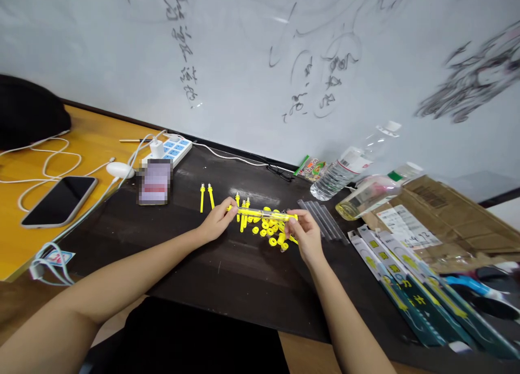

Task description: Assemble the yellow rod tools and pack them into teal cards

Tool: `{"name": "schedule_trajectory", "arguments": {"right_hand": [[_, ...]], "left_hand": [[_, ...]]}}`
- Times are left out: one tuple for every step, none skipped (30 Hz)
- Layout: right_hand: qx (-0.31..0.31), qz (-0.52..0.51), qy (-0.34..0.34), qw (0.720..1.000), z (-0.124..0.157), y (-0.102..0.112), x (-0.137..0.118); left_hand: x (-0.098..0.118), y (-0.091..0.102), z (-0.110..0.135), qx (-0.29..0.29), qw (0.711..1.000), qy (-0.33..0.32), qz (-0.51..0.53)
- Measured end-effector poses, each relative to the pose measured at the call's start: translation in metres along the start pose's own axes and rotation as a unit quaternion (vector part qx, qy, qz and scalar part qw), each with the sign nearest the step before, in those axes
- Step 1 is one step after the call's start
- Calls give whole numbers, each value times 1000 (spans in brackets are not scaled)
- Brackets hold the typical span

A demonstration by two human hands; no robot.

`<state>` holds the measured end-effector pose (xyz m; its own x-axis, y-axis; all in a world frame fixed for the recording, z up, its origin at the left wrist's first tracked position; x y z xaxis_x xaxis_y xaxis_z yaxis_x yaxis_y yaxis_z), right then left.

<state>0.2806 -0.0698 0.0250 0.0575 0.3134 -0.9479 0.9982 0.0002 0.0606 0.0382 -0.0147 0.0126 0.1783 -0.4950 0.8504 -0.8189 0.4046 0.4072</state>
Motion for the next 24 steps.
{"name": "schedule_trajectory", "arguments": {"right_hand": [[-5,6,-4,1000,0,-1,1],[-7,9,-8,1000,0,-2,1],[-6,8,-11,1000,1,-3,1],[-3,2,-13,1000,1,-3,1],[1,-8,-15,1000,1,-4,1],[6,-21,-18,1000,0,-5,1],[10,-34,-22,999,0,-5,1],[14,-46,-27,998,0,-5,1],[15,-56,-31,998,0,-5,1],[14,-63,-36,997,-1,-4,1],[14,-67,-39,997,-1,-3,1],[14,-70,-41,997,-1,-3,2],[17,-72,-41,996,-1,-2,2],[20,-73,-40,996,-1,-1,2],[24,-73,-39,996,-1,0,1],[27,-72,-38,996,-1,1,1],[29,-70,-37,996,-1,1,0],[32,-68,-35,997,-2,2,-1],[35,-67,-32,997,-2,2,-2],[41,-67,-28,997,-2,3,-4],[47,-69,-25,996,-3,4,-5],[54,-72,-21,996,-3,5,-6],[60,-75,-17,995,-3,6,-7],[64,-77,-14,995,-3,6,-8]], "left_hand": [[-1,0,0,-1,1000,0,-5],[-1,0,0,0,1000,-1,-11],[-2,0,0,1,1000,-1,-17],[-2,0,0,3,1000,-1,-22],[-2,0,0,2,1000,-1,-26],[-1,0,1,1,1000,-2,-30],[-1,0,1,1,999,-3,-32],[-1,0,1,1,999,-4,-34],[0,0,1,4,999,-6,-36],[0,1,1,9,999,-8,-36],[0,1,1,15,999,-10,-36],[0,2,1,22,999,-12,-36],[0,2,1,27,999,-13,-36],[0,2,1,31,999,-15,-36],[0,3,1,33,999,-17,-37],[0,3,1,32,999,-18,-38],[0,3,1,31,999,-19,-39],[0,3,1,30,999,-19,-41],[0,3,1,30,998,-19,-43],[1,4,1,30,998,-17,-45],[1,4,1,32,998,-17,-47],[2,4,1,34,998,-16,-48],[2,4,1,35,998,-16,-49],[2,4,1,35,998,-17,-49]]}}
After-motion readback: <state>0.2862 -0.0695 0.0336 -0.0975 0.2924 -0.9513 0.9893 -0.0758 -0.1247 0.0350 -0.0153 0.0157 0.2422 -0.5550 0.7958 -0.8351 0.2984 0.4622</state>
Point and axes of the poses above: each hand's wrist, its own z-axis away from the middle knuckle, its own y-axis out of the back of the hand, x = y × z, the point moved 3 cm from there along -z, towards the middle knuckle, and after that the axes turned 8 degrees about -x, right-handed, at the moved point
